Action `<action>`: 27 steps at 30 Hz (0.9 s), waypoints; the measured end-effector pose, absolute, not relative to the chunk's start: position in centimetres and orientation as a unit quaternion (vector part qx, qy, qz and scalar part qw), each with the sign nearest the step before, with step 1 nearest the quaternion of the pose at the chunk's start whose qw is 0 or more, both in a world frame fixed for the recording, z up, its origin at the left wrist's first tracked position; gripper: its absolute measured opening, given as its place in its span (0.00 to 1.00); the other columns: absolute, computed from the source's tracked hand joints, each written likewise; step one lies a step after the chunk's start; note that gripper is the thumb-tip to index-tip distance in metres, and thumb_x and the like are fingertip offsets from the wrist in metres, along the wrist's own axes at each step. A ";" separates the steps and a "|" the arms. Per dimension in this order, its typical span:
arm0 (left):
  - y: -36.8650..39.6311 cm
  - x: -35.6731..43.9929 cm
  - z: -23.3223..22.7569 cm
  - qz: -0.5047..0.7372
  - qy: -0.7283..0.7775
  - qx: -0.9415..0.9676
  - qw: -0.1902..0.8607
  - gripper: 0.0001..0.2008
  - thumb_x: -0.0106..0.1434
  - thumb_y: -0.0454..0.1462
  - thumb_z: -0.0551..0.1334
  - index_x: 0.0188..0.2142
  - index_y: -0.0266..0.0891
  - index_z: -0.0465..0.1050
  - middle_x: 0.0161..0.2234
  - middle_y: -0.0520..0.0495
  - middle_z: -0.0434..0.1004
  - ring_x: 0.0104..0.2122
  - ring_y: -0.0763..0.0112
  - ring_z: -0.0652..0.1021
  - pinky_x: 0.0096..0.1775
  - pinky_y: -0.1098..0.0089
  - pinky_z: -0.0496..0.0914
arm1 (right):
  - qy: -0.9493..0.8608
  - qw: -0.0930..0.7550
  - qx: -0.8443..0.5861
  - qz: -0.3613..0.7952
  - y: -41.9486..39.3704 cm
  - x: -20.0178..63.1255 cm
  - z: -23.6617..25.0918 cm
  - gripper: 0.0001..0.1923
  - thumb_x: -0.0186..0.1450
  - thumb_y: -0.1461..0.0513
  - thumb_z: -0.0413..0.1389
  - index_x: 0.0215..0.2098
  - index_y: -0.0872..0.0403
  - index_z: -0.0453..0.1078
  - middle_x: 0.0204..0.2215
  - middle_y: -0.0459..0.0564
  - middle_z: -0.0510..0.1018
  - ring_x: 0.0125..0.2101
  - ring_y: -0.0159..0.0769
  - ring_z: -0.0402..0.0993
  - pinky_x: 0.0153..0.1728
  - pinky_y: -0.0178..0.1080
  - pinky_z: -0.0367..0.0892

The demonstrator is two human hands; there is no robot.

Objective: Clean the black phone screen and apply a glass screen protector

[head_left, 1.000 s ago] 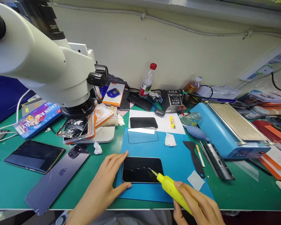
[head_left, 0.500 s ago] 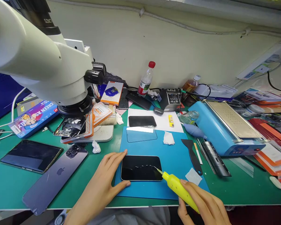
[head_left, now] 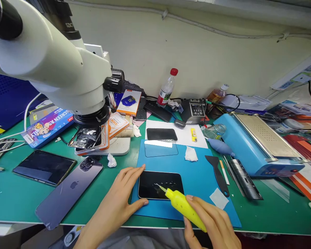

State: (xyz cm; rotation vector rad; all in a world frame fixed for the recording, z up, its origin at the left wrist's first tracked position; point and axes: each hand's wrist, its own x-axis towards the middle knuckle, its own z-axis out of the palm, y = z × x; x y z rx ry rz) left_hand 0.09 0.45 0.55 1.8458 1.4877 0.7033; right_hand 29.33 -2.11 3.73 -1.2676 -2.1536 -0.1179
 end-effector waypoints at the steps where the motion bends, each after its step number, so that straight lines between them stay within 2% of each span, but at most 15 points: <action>1: 0.5 0.1 0.5 0.270 0.568 0.705 0.327 0.42 0.72 0.39 0.69 0.77 0.64 0.51 0.70 0.49 0.70 0.70 0.52 0.68 0.68 0.47 0.68 | -0.822 0.311 -0.476 -0.046 -1.9 28.9 3.6 0.30 0.70 0.66 0.64 0.69 0.47 0.70 0.51 0.51 0.84 0.49 0.42 0.83 0.46 0.40 0.80; 6: 0.5 0.1 0.4 0.275 0.565 0.705 0.327 0.42 0.71 0.38 0.69 0.77 0.63 0.50 0.70 0.49 0.69 0.70 0.53 0.67 0.68 0.48 0.68 | -0.843 0.301 -0.442 -0.063 -1.0 27.9 3.6 0.24 0.70 0.65 0.62 0.65 0.49 0.74 0.49 0.49 0.85 0.46 0.39 0.84 0.43 0.36 0.80; 10: 0.4 0.1 0.3 0.273 0.565 0.704 0.333 0.42 0.72 0.39 0.68 0.77 0.65 0.49 0.70 0.50 0.69 0.71 0.55 0.66 0.69 0.49 0.68 | -0.838 0.304 -0.451 -0.041 -1.0 28.2 3.9 0.23 0.71 0.66 0.62 0.63 0.49 0.74 0.50 0.50 0.85 0.49 0.40 0.83 0.46 0.37 0.79; 17: 0.3 0.1 0.5 0.264 0.568 0.702 0.339 0.43 0.73 0.39 0.67 0.77 0.69 0.45 0.71 0.53 0.67 0.71 0.55 0.65 0.69 0.47 0.67 | -0.713 0.412 -0.546 0.156 -2.1 29.7 2.5 0.15 0.72 0.60 0.63 0.57 0.48 0.75 0.51 0.52 0.84 0.50 0.44 0.84 0.51 0.42 0.82; 20: 0.4 0.1 0.6 0.260 0.569 0.701 0.341 0.42 0.74 0.39 0.66 0.77 0.69 0.45 0.71 0.52 0.67 0.70 0.55 0.66 0.68 0.48 0.68 | -0.623 0.469 -0.577 0.240 -2.6 30.9 1.2 0.18 0.71 0.58 0.65 0.59 0.49 0.75 0.55 0.54 0.83 0.53 0.47 0.84 0.49 0.40 0.83; 24: 0.5 0.1 0.3 0.259 0.568 0.705 0.336 0.42 0.74 0.40 0.66 0.76 0.70 0.45 0.69 0.52 0.69 0.69 0.53 0.68 0.67 0.47 0.70 | -0.503 0.526 -0.602 0.329 -2.9 33.4 0.5 0.28 0.72 0.55 0.64 0.68 0.49 0.70 0.59 0.57 0.81 0.47 0.46 0.86 0.46 0.41 0.84; 27: 0.5 0.0 -0.1 0.261 0.565 0.711 0.328 0.42 0.74 0.41 0.66 0.76 0.73 0.43 0.70 0.53 0.69 0.69 0.53 0.68 0.67 0.44 0.70 | -0.405 0.596 -0.620 0.310 -2.7 35.2 1.2 0.29 0.66 0.53 0.70 0.63 0.50 0.74 0.55 0.55 0.83 0.52 0.47 0.84 0.54 0.44 0.81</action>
